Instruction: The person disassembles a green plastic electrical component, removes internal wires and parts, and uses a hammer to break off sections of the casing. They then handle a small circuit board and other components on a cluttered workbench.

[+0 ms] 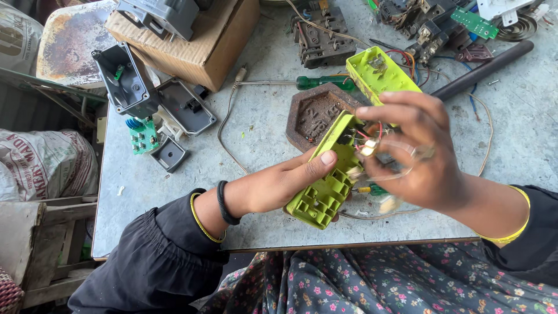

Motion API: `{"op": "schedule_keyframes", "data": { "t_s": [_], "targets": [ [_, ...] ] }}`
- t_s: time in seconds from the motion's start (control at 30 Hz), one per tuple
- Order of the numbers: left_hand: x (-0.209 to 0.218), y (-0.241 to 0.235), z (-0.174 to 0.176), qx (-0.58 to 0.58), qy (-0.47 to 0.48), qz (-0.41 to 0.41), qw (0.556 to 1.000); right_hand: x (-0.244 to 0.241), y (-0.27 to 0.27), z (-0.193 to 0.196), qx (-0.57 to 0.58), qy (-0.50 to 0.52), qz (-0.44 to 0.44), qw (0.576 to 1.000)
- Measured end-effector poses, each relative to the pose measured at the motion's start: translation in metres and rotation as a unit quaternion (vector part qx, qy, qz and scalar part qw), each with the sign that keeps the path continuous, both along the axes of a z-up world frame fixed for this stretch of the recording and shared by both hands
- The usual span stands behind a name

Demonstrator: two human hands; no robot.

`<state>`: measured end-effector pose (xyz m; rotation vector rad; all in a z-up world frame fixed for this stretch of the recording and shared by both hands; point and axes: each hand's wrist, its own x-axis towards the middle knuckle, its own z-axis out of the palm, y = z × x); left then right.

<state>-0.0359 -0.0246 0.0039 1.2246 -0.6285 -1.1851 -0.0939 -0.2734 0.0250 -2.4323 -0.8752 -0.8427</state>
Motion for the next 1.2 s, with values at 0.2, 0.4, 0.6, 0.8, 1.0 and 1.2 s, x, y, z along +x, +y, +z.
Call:
{"op": "schedule_keyframes", "data": {
  "t_s": [0.2, 0.4, 0.6, 0.8, 1.0, 1.2],
  "targets": [
    [-0.007, -0.001, 0.001, -0.009, 0.014, 0.02, 1.0, -0.004, 0.001, 0.003, -0.059, -0.078, -0.007, 0.995],
    [0.004, 0.005, -0.001, -0.046, 0.121, 0.043, 0.991, 0.001, -0.011, 0.003, 0.278, 0.078, 0.062, 0.955],
    [0.012, 0.007, 0.0, -0.06, 0.136, 0.084, 0.985, 0.009, -0.034, -0.009, 0.509, 0.284, 0.188, 0.79],
    [0.022, 0.011, 0.005, -0.111, 0.105, 0.158, 0.975, 0.015, -0.047, -0.013, 0.548, 0.356, 0.232, 0.721],
    [0.029, 0.013, -0.001, -0.135, 0.076, 0.178, 0.972, 0.01, -0.042, -0.014, 0.488, 0.321, 0.179, 0.792],
    [0.031, 0.013, 0.004, -0.14, 0.076, 0.196, 0.968, 0.009, -0.042, -0.015, 0.49, 0.348, 0.141, 0.787]
  ]
}}
